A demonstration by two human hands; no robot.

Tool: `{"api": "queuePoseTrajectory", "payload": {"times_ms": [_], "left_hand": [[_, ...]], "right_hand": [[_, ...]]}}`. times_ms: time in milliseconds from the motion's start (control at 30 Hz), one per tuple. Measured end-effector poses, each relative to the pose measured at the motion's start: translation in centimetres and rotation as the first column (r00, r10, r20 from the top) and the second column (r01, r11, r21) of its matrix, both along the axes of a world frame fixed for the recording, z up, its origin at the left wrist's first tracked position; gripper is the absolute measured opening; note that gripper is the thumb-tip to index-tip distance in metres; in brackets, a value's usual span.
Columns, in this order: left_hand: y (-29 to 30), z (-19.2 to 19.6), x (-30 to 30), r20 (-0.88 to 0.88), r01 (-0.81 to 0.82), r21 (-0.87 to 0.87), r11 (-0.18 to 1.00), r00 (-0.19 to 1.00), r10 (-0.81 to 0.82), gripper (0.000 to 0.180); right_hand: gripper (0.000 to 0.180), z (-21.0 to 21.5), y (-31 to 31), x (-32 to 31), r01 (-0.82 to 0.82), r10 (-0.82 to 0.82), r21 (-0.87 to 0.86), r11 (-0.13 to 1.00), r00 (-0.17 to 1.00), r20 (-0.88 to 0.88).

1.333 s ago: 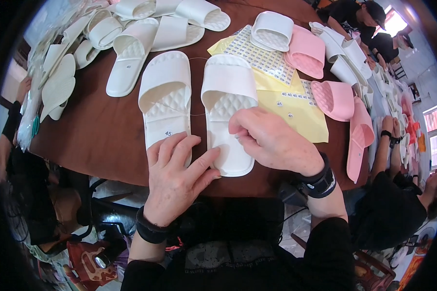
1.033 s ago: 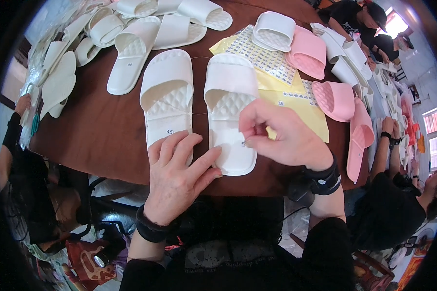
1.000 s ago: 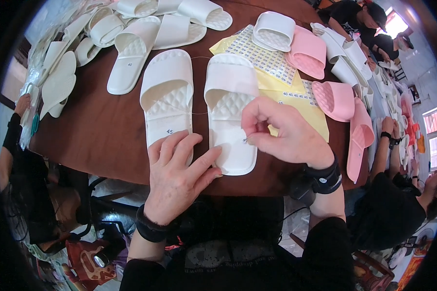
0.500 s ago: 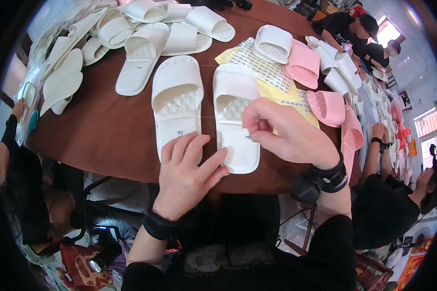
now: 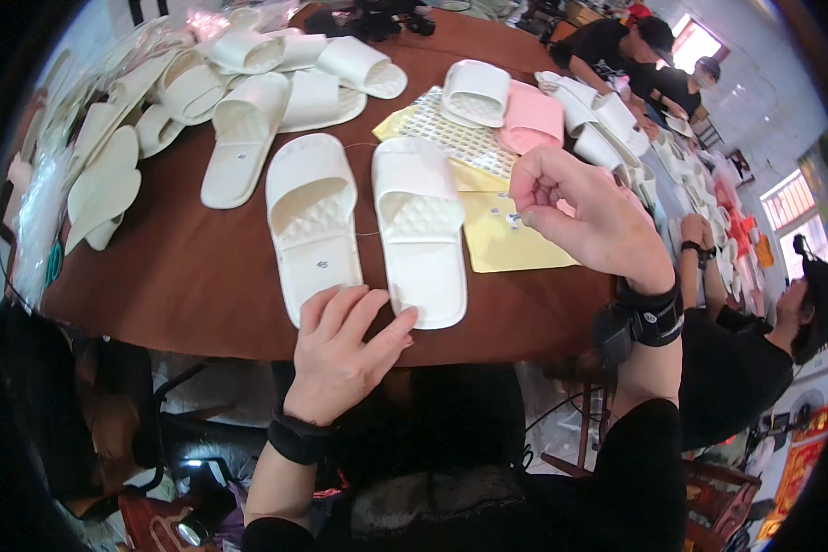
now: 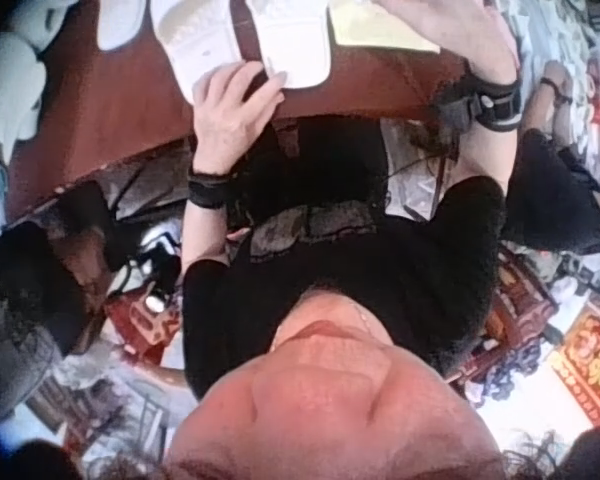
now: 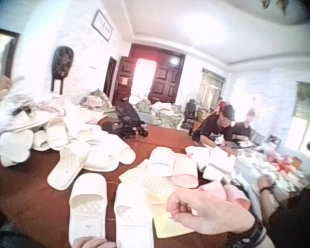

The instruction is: Applying size labels or brand stickers onto the insoles of plastic slippers.

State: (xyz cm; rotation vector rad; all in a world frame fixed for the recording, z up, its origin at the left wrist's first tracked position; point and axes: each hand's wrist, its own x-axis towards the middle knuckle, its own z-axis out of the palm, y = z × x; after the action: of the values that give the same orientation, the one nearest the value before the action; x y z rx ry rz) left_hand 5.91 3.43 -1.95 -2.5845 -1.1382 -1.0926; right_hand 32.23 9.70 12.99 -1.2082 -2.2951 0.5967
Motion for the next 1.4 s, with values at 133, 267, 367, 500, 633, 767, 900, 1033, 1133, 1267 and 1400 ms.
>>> {"api": "queuePoseTrajectory", "payload": {"times_ms": [133,267,367,500,633,767,900,1033,1133,1267,1400], "left_hand": [[-0.1,0.0,0.3,0.025,-0.005,-0.047,0.999,1.0,0.007,0.04],[-0.3,0.5,0.5,0.015,-0.019,-0.046,0.999,1.0,0.02,0.04],[-0.2,0.5,0.6,0.003,-0.019,-0.049,0.999,1.0,0.019,0.04],[-0.2,0.4,0.6,-0.012,-0.031,-0.048,0.998,0.999,0.031,0.039],[-0.2,0.5,0.6,-0.018,-0.032,-0.051,0.998,0.999,0.031,0.039],[0.0,0.4,0.6,-0.039,-0.032,-0.065,0.997,0.999,0.03,0.037],[0.0,0.3,0.6,-0.037,-0.038,-0.068,0.997,0.999,0.036,0.037],[0.0,0.3,0.6,-0.037,-0.035,-0.065,0.997,0.999,0.033,0.037],[0.0,0.4,0.5,-0.04,-0.041,-0.065,0.997,0.998,0.039,0.037],[0.1,0.4,0.6,-0.034,-0.022,-0.056,0.998,0.999,0.02,0.035],[0.0,0.5,0.6,-0.037,-0.021,-0.057,0.998,0.999,0.019,0.035]], "right_hand": [[0.014,-1.2,0.0,2.4,0.059,-0.054,-0.092,0.994,0.997,0.059],[0.015,-4.9,0.7,5.3,0.08,-0.07,-0.139,0.987,0.995,0.075],[0.014,-6.8,1.2,6.5,0.097,-0.09,-0.314,0.945,0.995,0.035],[0.015,-8.5,1.6,7.1,0.089,-0.097,-0.375,0.923,0.995,-0.003],[0.014,-9.9,1.6,7.1,0.113,-0.102,-0.215,0.97,0.993,0.063],[0.015,-10.0,1.1,6.6,0.154,-0.14,-0.2,0.968,0.987,0.082],[0.015,-10.4,1.1,6.7,0.149,-0.136,-0.118,0.982,0.984,0.111],[0.013,-10.3,1.3,6.8,0.153,-0.14,-0.155,0.976,0.986,0.092],[0.012,-10.5,1.7,7.2,0.166,-0.18,-0.259,0.952,0.983,-0.032],[0.012,-11.1,2.0,7.3,0.233,-0.294,-0.267,0.935,0.932,-0.214],[0.014,-11.4,2.3,6.5,0.31,-0.358,-0.226,0.923,0.909,-0.212]]}}
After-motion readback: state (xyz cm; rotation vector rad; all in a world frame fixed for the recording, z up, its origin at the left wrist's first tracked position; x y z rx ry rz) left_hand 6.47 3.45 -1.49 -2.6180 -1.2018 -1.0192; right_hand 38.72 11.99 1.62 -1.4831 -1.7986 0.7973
